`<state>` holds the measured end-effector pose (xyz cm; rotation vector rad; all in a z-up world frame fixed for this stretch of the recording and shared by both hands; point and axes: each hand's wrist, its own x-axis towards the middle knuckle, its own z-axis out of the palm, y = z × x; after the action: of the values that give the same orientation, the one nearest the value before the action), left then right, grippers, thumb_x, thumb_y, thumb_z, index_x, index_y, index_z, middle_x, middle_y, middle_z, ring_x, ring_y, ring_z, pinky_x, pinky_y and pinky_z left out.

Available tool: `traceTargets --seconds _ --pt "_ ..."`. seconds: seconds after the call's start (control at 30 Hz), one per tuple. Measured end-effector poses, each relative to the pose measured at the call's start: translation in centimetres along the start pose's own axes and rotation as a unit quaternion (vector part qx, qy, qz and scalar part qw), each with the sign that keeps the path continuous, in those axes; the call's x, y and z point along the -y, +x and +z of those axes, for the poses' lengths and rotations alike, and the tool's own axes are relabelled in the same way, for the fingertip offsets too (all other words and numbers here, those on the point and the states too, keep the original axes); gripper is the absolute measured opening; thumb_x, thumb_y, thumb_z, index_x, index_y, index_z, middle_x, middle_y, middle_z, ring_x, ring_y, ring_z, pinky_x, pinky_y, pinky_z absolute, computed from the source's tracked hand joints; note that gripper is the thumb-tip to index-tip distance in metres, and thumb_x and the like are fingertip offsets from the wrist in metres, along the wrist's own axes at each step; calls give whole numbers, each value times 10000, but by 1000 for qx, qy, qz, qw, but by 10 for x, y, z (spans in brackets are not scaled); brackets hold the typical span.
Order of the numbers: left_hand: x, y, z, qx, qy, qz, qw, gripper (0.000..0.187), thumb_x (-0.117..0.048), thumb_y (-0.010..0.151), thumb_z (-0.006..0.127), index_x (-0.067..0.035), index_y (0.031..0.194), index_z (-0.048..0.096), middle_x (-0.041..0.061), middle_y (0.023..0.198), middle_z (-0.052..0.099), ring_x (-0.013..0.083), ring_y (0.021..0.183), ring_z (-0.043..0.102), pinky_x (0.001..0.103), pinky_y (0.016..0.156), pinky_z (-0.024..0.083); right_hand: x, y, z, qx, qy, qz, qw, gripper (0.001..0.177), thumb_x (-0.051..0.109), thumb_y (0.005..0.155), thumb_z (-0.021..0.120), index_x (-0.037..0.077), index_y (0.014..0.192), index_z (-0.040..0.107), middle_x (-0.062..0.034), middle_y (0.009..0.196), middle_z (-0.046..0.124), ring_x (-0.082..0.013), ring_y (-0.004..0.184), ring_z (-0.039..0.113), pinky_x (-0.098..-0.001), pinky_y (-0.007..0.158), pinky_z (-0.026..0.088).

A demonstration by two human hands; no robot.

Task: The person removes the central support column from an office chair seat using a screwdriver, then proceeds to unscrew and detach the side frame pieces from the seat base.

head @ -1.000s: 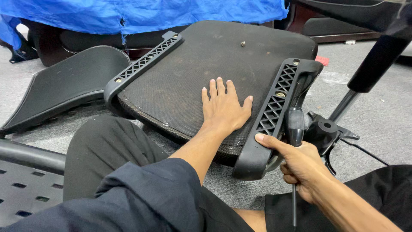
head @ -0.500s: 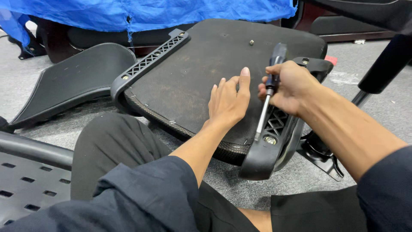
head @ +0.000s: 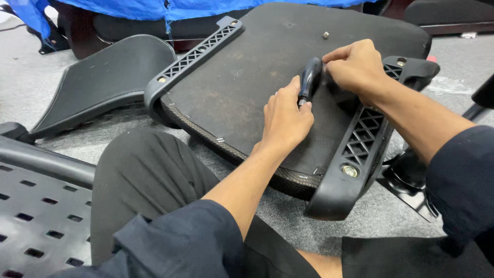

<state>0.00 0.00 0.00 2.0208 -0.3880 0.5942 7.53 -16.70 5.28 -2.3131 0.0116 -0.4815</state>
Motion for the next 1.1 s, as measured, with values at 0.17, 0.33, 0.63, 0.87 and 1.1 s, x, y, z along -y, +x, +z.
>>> traceTargets --seconds 0.17,0.33,0.63,0.87,1.1 --pt "-4 -3 -3 -16 -29 21 999 566 -25 871 625 -42 1426 512 241 924 726 466 974 683 553 1003 427 -41 77 17 23 -131 -182 974 636 159 816 668 -14 1420 569 -304 1360 603 -425 1271 589 -431 1074 458" --pt "-7 -2 -7 -10 -82 -14 996 630 -20 877 593 5 1488 441 258 870 736 466 979 696 525 1248 241 -81 151 38 56 -209 -252 943 842 337 891 693 -74 1538 347 -343 1602 282 -453 1489 289 -470 1205 270" --pt "-7 -2 -7 -20 -103 -23 994 631 -27 884 590 -2 1495 433 256 962 747 460 1038 689 524 1235 230 -65 156 36 115 -240 -252 930 655 362 1004 559 -25 1507 396 -232 1606 338 -417 1449 339 -527 1162 273" --pt "-7 -1 -5 -50 -95 -10 994 604 -23 887 610 11 1470 459 262 1164 723 438 1124 669 506 1138 349 -37 88 15 14 -195 -262 945 263 47 868 652 2 1097 772 -253 1009 734 -421 952 723 -467 913 564" --pt "-11 -2 -9 -52 -128 -48 989 597 -38 906 608 -21 1481 450 236 1157 729 361 1074 727 450 982 505 -5 -5 -4 -25 -219 -277 935 226 -23 779 684 18 957 818 -239 927 757 -418 884 718 -460 874 573"
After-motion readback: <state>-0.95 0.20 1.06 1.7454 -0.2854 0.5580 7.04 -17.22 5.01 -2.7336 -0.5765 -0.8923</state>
